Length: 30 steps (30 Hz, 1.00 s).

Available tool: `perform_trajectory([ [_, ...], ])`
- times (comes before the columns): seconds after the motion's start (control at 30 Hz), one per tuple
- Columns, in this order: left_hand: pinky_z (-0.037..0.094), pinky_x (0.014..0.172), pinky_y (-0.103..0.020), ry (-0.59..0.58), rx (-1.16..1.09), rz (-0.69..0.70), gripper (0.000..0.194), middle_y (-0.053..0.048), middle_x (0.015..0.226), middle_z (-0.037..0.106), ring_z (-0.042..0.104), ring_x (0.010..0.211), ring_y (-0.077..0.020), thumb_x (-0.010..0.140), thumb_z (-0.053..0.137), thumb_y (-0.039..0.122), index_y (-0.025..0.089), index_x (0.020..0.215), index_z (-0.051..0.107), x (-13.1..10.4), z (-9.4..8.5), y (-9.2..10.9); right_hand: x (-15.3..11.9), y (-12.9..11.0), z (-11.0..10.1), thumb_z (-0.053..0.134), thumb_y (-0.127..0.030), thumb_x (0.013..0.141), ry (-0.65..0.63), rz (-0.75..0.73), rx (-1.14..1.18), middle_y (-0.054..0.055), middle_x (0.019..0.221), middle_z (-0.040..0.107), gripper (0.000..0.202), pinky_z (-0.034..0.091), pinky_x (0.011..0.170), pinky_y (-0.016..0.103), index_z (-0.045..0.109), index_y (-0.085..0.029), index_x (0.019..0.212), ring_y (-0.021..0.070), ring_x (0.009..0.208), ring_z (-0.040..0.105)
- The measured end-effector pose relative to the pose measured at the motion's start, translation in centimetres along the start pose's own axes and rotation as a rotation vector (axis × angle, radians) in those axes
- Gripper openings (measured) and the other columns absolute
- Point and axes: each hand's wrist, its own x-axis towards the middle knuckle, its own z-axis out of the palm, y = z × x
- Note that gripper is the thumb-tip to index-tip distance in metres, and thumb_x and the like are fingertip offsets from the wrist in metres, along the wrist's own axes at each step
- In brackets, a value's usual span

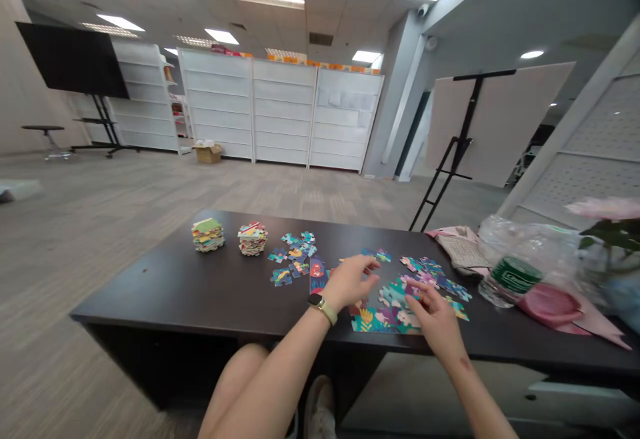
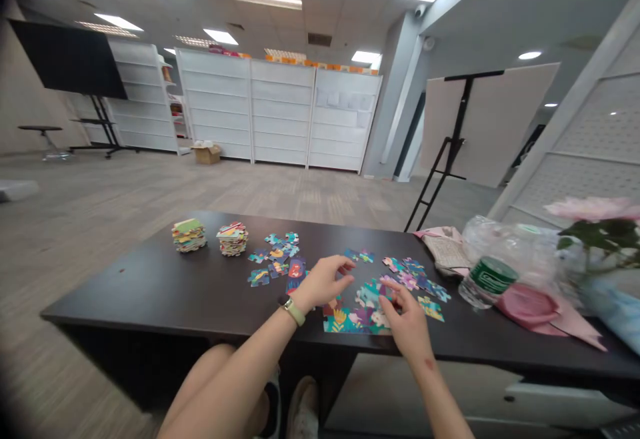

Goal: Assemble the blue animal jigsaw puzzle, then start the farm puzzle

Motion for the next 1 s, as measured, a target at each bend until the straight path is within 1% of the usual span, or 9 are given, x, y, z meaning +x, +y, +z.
perform_trajectory([
  [0.2,0.051,0.089,-0.033,0.221,0.135,-0.138,0.019,-0.005,0.094,0.072,0.066,0.091,-0.0207,0.080,0.063,0.016,0.019,0.097,0.069,-0.4,-6.0,-3.7,0.0,1.0,-0.2,0.065,-0.048,0.079,0.171,0.063,0.045,0.005,0.078,0.070,0.038,0.047,0.061,0.028,0.071,-0.015,0.096,0.0186,0.067,0.060],
  [0.27,0.051,0.089,-0.034,0.326,0.159,-0.202,0.017,-0.006,0.093,0.072,0.066,0.090,-0.0205,0.080,0.060,0.015,0.018,0.095,0.069,-0.8,-8.2,-5.1,-0.1,1.2,-0.1,0.063,-0.051,0.080,0.274,0.073,0.056,0.011,0.094,0.074,0.045,0.052,0.071,0.031,0.072,-0.014,0.105,0.0235,0.082,0.066],
  [0.37,0.050,0.091,-0.035,0.497,0.181,-0.298,0.022,-0.008,0.100,0.072,0.067,0.096,-0.0211,0.082,0.055,0.015,0.017,0.100,0.068,-1.7,-10.8,-6.8,-0.1,1.2,0.1,0.059,-0.049,0.083,0.376,0.099,0.096,0.016,0.122,0.068,0.063,0.052,0.088,0.037,0.057,-0.014,0.135,0.0286,0.107,0.066],
  [0.43,0.051,0.091,-0.034,0.574,0.180,-0.342,0.027,-0.009,0.105,0.072,0.067,0.098,-0.0207,0.083,0.051,0.014,0.016,0.106,0.066,-2.2,-12.0,-7.7,-0.1,1.0,0.3,0.057,-0.046,0.082,0.344,0.122,0.086,0.016,0.126,0.067,0.065,0.051,0.094,0.040,0.054,-0.015,0.139,0.0295,0.112,0.065],
  [0.5,0.052,0.089,-0.032,0.613,0.183,-0.369,0.032,-0.010,0.109,0.071,0.067,0.100,-0.0197,0.083,0.047,0.013,0.015,0.110,0.065,-2.4,-12.6,-8.2,-0.1,0.8,0.4,0.056,-0.043,0.082,0.262,0.122,0.038,0.014,0.117,0.072,0.053,0.051,0.093,0.042,0.064,-0.016,0.126,0.0297,0.107,0.068],
  [0.63,0.051,0.090,-0.030,0.588,0.238,-0.394,0.035,-0.009,0.109,0.072,0.067,0.101,-0.0187,0.084,0.044,0.012,0.016,0.111,0.066,-1.8,-12.4,-8.8,-0.1,0.5,0.3,0.054,-0.042,0.082,0.193,0.060,-0.048,0.010,0.097,0.077,0.031,0.054,0.083,0.039,0.074,-0.021,0.094,0.0288,0.091,0.071],
  [0.77,0.049,0.092,-0.035,0.443,0.359,-0.415,0.027,-0.009,0.105,0.074,0.066,0.101,-0.0239,0.079,0.061,0.023,0.020,0.105,0.069,0.6,-11.3,-9.0,0.0,0.8,0.2,0.054,-0.041,0.084,0.153,-0.001,-0.049,0.008,0.089,0.077,0.027,0.055,0.074,0.035,0.072,-0.021,0.088,0.0270,0.082,0.071],
  [0.87,0.042,0.098,-0.047,0.357,0.456,-0.446,0.039,-0.010,0.110,0.072,0.061,0.112,-0.0332,0.069,0.074,0.029,0.023,0.107,0.068,2.3,-10.7,-9.3,-0.1,0.5,0.2,0.052,-0.040,0.085,0.134,-0.024,-0.042,0.007,0.085,0.076,0.026,0.055,0.071,0.034,0.071,-0.022,0.085,0.0260,0.078,0.071],
  [1.0,0.038,0.100,-0.053,0.254,0.504,-0.426,0.033,-0.012,0.112,0.071,0.058,0.114,-0.0370,0.071,0.073,0.031,0.023,0.102,0.070,3.4,-10.8,-10.3,-0.7,-0.9,0.2,0.049,-0.036,0.088,0.143,-0.037,-0.063,0.007,0.083,0.075,0.026,0.054,0.072,0.034,0.069,-0.021,0.084,0.0253,0.077,0.070],
])
